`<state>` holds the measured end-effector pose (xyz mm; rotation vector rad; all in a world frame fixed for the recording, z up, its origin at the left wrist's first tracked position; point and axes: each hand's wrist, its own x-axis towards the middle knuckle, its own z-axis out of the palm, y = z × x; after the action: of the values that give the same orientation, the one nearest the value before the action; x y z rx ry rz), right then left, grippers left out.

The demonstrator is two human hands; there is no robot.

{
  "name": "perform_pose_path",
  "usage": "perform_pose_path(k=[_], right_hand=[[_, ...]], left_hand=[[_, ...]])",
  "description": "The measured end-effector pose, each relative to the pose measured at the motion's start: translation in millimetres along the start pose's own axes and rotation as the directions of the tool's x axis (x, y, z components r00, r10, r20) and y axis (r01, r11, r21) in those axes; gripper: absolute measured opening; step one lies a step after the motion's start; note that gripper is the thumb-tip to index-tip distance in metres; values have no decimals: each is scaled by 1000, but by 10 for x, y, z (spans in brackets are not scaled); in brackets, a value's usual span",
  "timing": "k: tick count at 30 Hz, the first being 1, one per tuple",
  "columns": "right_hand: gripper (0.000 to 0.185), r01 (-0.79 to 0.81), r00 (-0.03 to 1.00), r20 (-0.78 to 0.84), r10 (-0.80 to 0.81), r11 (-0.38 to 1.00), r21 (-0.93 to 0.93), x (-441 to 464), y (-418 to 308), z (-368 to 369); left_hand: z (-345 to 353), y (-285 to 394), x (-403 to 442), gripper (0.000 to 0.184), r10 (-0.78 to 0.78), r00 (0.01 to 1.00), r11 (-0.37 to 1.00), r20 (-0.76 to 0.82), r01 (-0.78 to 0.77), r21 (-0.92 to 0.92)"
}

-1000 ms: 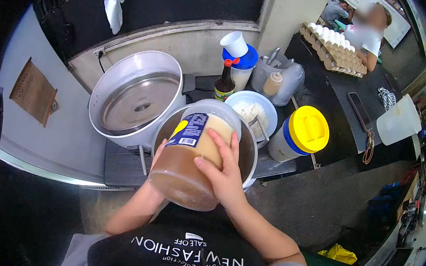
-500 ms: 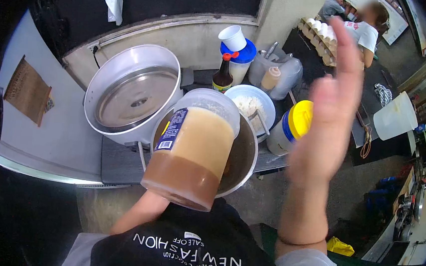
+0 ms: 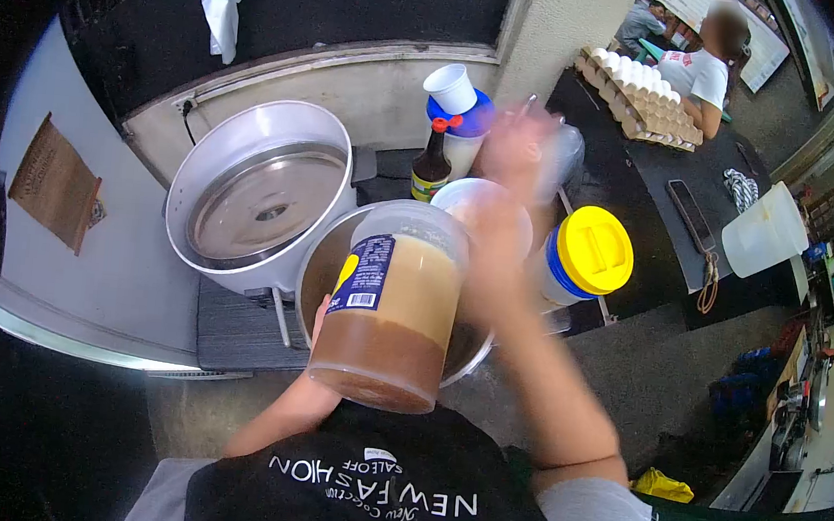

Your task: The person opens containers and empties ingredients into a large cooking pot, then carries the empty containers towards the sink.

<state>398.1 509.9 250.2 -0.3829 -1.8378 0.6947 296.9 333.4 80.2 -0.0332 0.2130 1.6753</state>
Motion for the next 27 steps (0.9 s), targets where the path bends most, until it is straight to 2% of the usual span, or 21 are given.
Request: perform_pose_path(k=[2,3,6,9,12,14,15,17,19,20,22,25,26,27], right_hand=[[54,-47,953,294,70,995,-85,-500,379,434],[53,-61,926,367,87,995,-80,-555,355,533],[52,-67,967,246,65,998,-1,-223,335,333],[50,-53,998,-30,57,992,119,212,59,-160],[55,-13,959,-279,50,991,131,248,-128,-532],[56,-95,954,-268,132,984,149,-199,7,-276],[56,-204,963,-153,223,970,133,-490,184,-5],[57,-465,885,101,454,865,189,-869,453,355],[57,-706,703,252,665,607,365,-901,662,408],[58,-756,635,299,712,494,430,-895,700,385],[59,-774,567,329,755,352,527,-966,580,291],[58,-725,496,360,790,149,672,-1056,212,165],[60,-686,540,328,775,180,705,-1102,99,131],[63,-640,600,297,743,223,735,-1083,30,89]], left_hand=[[49,-21,-32,65,-39,999,999,-16,39,1],[19,-15,20,66,-33,999,999,-35,33,11],[-144,-29,-28,69,-21,994,999,-106,25,36],[-263,-9,19,70,-8,1000,999,-6,8,-42],[-42,-7,-32,69,32,999,999,41,-30,-38],[-32,-16,-67,68,68,998,997,-5,-68,-31],[-40,-22,-94,68,63,997,998,-49,-64,-1],[-21,-34,-93,67,58,991,997,-122,-51,63],[23,-41,-155,66,97,970,983,-223,-58,173],[28,-23,-135,66,122,963,969,-241,-63,239],[179,32,-132,64,129,956,936,-264,-30,351],[453,143,-245,64,226,970,816,-86,-140,561],[604,199,-293,63,192,981,805,-29,-140,576],[615,217,-221,65,163,984,826,-66,-99,556]])
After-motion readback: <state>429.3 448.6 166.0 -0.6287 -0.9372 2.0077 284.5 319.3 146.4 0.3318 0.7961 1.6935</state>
